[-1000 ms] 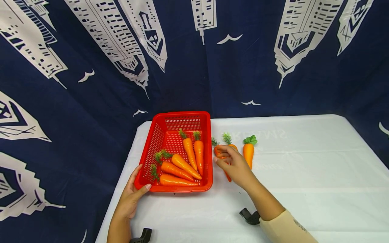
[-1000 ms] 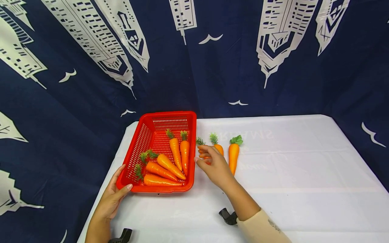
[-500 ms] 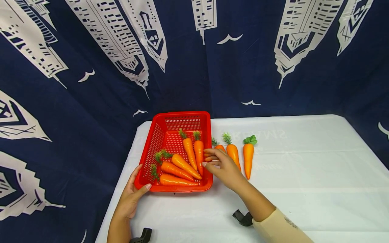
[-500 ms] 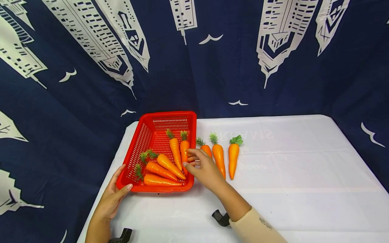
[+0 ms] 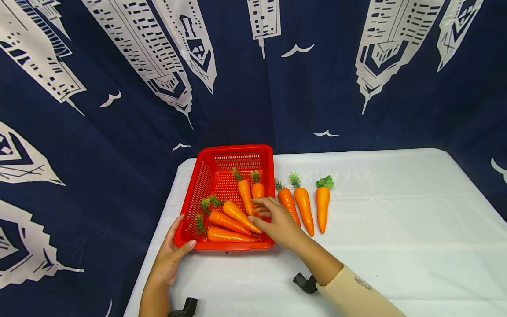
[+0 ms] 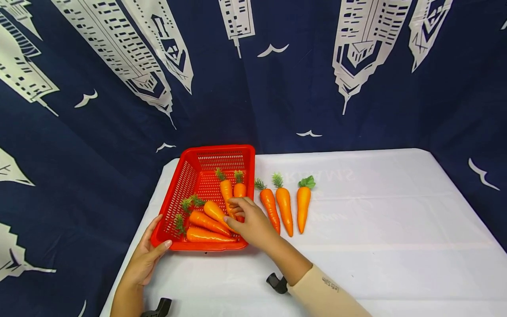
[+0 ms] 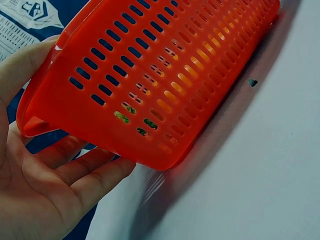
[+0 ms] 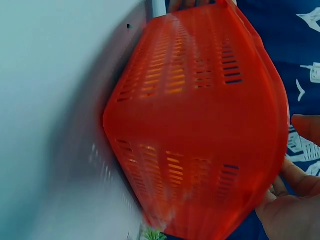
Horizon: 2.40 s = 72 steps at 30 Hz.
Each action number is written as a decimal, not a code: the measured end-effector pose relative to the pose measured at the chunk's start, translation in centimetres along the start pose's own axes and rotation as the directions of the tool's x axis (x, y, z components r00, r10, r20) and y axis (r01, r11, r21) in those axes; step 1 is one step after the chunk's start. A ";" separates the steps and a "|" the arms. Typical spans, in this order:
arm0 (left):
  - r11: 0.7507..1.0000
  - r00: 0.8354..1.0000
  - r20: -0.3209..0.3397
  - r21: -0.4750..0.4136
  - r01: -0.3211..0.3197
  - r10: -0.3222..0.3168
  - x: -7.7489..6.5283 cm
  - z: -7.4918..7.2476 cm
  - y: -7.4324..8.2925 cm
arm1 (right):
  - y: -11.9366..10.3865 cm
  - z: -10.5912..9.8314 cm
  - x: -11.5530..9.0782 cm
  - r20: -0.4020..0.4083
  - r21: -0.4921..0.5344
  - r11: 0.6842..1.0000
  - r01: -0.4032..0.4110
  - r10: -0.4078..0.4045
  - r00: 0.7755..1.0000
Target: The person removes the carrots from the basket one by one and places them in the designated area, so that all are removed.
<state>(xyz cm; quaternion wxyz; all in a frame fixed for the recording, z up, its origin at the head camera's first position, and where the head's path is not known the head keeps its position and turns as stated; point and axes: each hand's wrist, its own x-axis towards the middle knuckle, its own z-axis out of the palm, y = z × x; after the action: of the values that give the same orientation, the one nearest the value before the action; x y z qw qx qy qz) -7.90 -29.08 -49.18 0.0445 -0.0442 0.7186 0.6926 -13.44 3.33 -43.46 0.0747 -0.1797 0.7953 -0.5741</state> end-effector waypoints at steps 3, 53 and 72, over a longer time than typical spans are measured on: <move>1.000 1.000 0.000 -0.001 0.000 0.000 0.0 0.0 0.0 | 0.0 0.6 0.3 0.018 -0.024 1.000 0.019 -0.019 1.000; 1.000 1.000 -0.011 -0.016 0.017 -0.018 -0.1 0.2 0.1 | 0.1 3.4 5.3 0.598 -0.089 0.982 -0.165 0.185 0.780; 1.000 1.000 -0.013 -0.014 0.006 -0.006 -0.1 0.2 -0.1 | 0.1 3.7 5.4 0.627 -0.307 0.942 -0.137 0.308 0.715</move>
<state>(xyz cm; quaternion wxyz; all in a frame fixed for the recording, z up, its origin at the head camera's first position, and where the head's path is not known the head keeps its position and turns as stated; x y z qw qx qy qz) -7.81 -28.92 -49.23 0.0417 -0.0512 0.7139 0.6971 -17.26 -1.90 -44.31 0.4008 -0.2825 0.7943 -0.3588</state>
